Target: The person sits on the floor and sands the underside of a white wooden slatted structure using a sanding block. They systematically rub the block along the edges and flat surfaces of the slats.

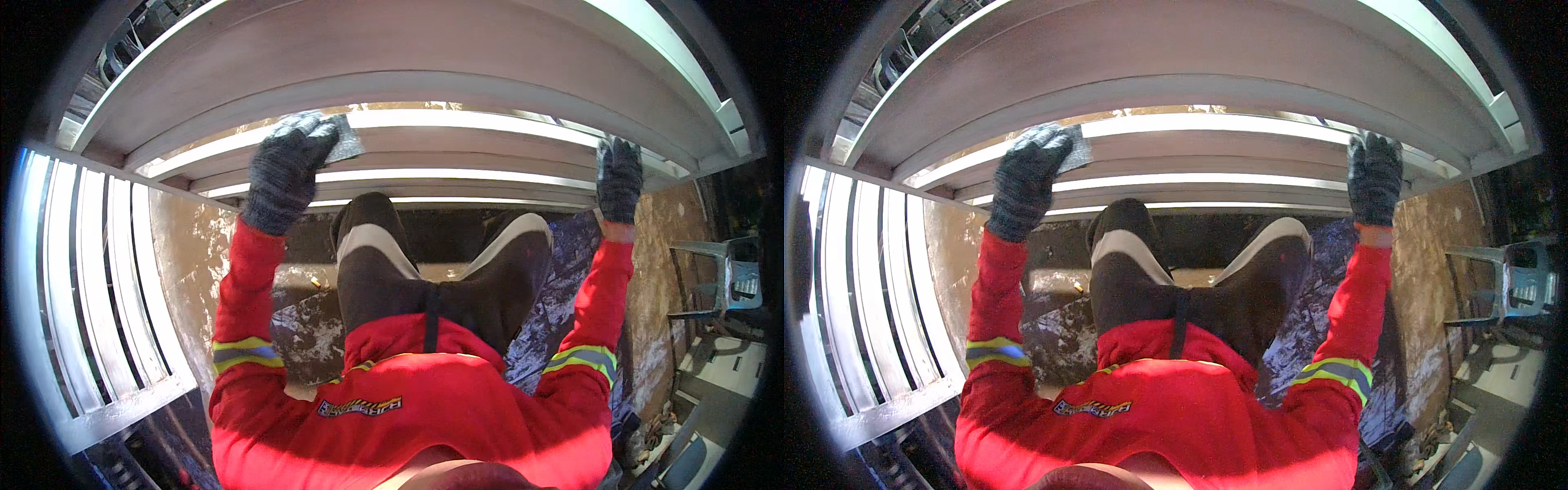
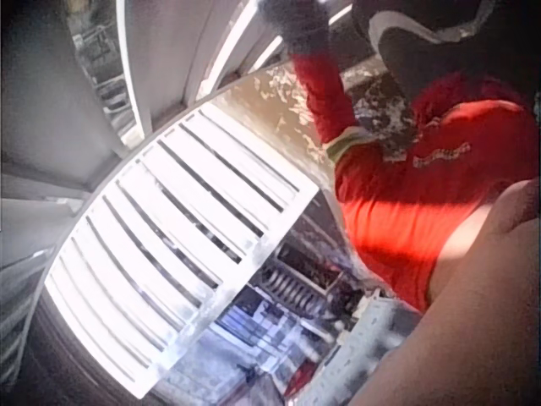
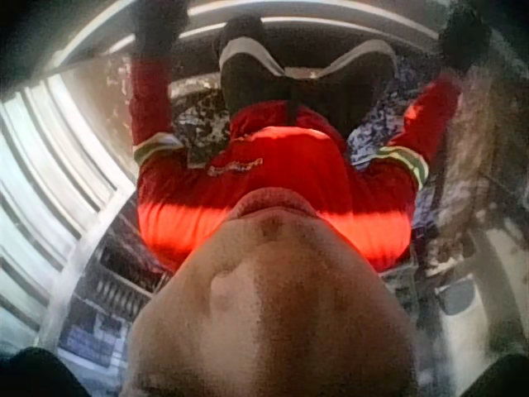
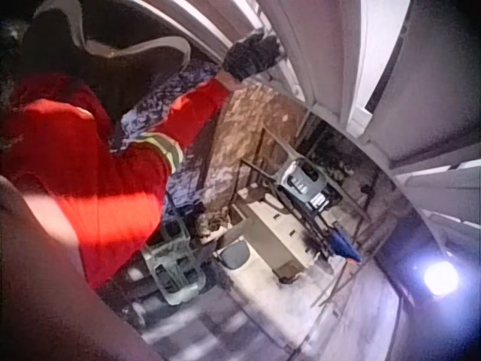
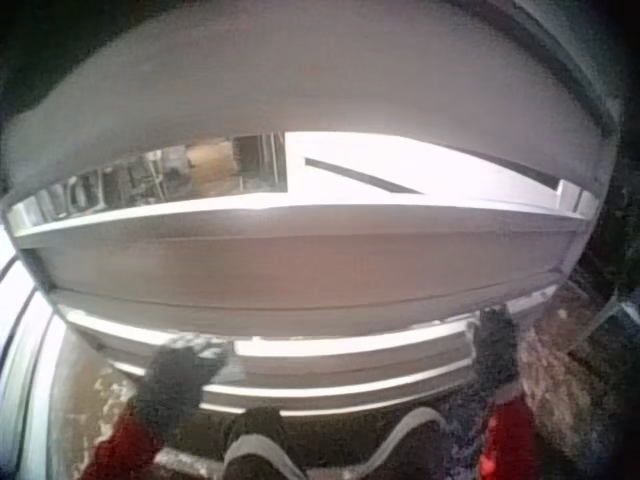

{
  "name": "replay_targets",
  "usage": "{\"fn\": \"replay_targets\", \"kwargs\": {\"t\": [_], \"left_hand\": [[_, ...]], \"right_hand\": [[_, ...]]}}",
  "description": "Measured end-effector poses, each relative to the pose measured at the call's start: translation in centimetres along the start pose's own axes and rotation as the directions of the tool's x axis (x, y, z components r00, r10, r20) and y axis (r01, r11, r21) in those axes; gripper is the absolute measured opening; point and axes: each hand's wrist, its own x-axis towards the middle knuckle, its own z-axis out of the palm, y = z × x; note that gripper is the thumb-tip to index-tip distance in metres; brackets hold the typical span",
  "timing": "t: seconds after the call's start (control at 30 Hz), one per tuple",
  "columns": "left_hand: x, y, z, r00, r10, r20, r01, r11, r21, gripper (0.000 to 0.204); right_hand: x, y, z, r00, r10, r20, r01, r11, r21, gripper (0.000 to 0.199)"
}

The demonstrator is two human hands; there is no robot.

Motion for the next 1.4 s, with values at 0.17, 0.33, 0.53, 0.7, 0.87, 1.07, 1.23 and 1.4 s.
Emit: {"fn": "replay_targets", "kwargs": {"t": [0.17, 0.33, 0.53, 0.7, 0.87, 1.07, 1.23, 1.4], "left_hand": [[6.1, 5.9, 2.9, 0.998, -0.01, -0.054, 0.005, 0.995, -0.095, 0.037], [3.7, 2.4, 0.2, 0.997, -0.005, 0.081, 0.007, 1.0, -0.017, 0.026], [2.9, 2.1, 0.6, 0.997, 0.056, 0.049, -0.059, 0.996, 0.059, 0.029], [4.6, 3.9, 1.6, 0.994, 0.053, 0.091, -0.061, 0.994, 0.093, 0.034], [1.8, 0.9, 0.8, 0.989, 0.11, 0.096, -0.122, 0.984, 0.132, 0.034], [6.8, 5.3, 3.9, 0.996, 0.067, 0.066, -0.067, 0.998, -0.007, 0.04], [6.8, 4.8, 2.6, 0.995, 0.02, 0.094, -0.015, 0.998, -0.056, 0.036], [-3.7, -2.4, -2.6, 0.972, -0.201, 0.118, 0.169, 0.956, 0.242, 0.042]], "right_hand": [[3.0, -3.2, 1.1, 0.923, 0.223, -0.314, -0.072, 0.901, 0.428, 0.016], [2.6, -3.2, 1.1, 0.911, 0.252, -0.325, -0.074, 0.878, 0.474, 0.017], [2.8, -4.0, 1.5, 0.889, 0.27, -0.369, -0.099, 0.902, 0.421, 0.014], [2.7, -4.2, 1.9, 0.879, 0.281, -0.385, -0.083, 0.885, 0.457, 0.014], [2.2, -3.6, 2.2, 0.884, 0.288, -0.368, -0.116, 0.898, 0.424, 0.014], [2.6, -4.1, 2.0, 0.883, 0.275, -0.38, -0.078, 0.885, 0.459, 0.014], [2.4, -3.4, 2.2, 0.884, 0.27, -0.381, -0.089, 0.898, 0.43, 0.014], [2.7, -4.7, 1.0, 0.896, 0.296, -0.33, -0.158, 0.909, 0.385, 0.014]]}}
